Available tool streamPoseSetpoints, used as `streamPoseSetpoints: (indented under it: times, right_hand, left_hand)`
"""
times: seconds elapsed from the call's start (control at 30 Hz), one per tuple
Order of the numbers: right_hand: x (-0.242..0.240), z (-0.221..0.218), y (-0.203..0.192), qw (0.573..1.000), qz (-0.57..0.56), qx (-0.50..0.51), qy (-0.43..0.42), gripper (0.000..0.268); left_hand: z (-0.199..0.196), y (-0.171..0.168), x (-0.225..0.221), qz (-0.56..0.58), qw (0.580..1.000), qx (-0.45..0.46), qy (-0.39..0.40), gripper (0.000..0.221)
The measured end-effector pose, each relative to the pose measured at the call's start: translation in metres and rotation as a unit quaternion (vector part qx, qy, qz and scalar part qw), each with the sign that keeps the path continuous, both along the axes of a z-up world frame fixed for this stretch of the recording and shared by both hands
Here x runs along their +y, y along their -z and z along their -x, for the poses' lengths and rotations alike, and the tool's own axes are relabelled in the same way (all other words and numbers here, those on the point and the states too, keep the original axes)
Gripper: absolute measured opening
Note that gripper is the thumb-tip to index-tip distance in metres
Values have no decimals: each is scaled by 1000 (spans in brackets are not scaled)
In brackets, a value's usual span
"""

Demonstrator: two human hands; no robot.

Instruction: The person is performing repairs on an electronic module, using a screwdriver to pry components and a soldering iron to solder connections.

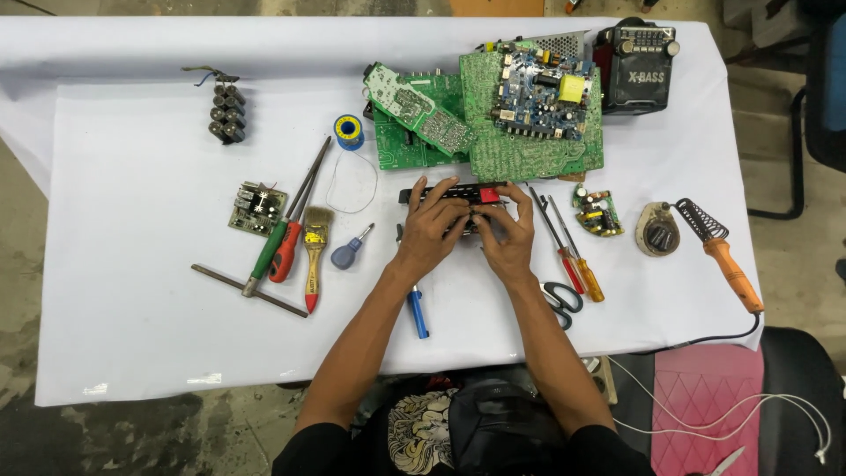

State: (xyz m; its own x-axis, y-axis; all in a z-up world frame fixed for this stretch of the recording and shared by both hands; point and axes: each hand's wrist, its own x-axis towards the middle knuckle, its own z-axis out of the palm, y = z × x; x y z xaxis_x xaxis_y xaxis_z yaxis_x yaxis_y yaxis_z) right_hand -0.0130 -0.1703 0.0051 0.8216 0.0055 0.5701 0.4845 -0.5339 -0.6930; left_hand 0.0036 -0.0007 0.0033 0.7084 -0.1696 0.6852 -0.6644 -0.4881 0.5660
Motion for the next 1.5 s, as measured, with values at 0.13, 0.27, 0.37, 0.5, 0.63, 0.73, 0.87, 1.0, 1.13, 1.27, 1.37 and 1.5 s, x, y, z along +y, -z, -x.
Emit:
streamPoseSetpoints:
  times: [0.13,0.27,0.37,0.5,0.63,0.73,0.87,1.0,1.13,1.27,1.37,1.5]
  right_hand:
    - [1,0,-1,1000,2,-2,2,13]
    - [1,1,1,1000,-1,8,-1,14]
    - [1,0,1,1000,-4,13,-3,15]
    - [0,-1,6,1000,-3,18,6,11]
    - [0,0,2,1000,-7,22,5,11]
    - [4,0,-6,1000,26,11,8,19]
    - [8,-2,-10,998,58,-17,-3,17]
    - [10,-3,-6,997,76,-23,13,10]
    - [11,-3,-7,996,89,-11,19,11]
    - [11,-5,-7,995,100,-10,9,13]
    - [11,-5,-3,995,98,-9,9,8]
    - [13,-2,-4,996,86,-2,7,8]
  left_hand:
    - [0,-1,1,-9,1000,-7,-3,15]
    - [1,0,2,-13,1000,-2,-1,12]
    - [0,1,1,-8,1000,3,0,10]
    - [1,-1,3,-24,1000,-13,-2,12]
    - [5,-4,14,-82,995,-41,-41,27]
    - [4,-5,21,-98,993,-42,-57,18]
    - [4,-5,23,-57,998,-7,-28,17]
    - [1,-7,34,-32,999,18,-13,22]
    - [0,-5,39,-32,999,16,2,15]
    - [2,-9,38,-23,1000,14,5,11]
    - [1,-11,38,-22,1000,13,7,12]
    - [1,-10,38,-30,999,9,6,13]
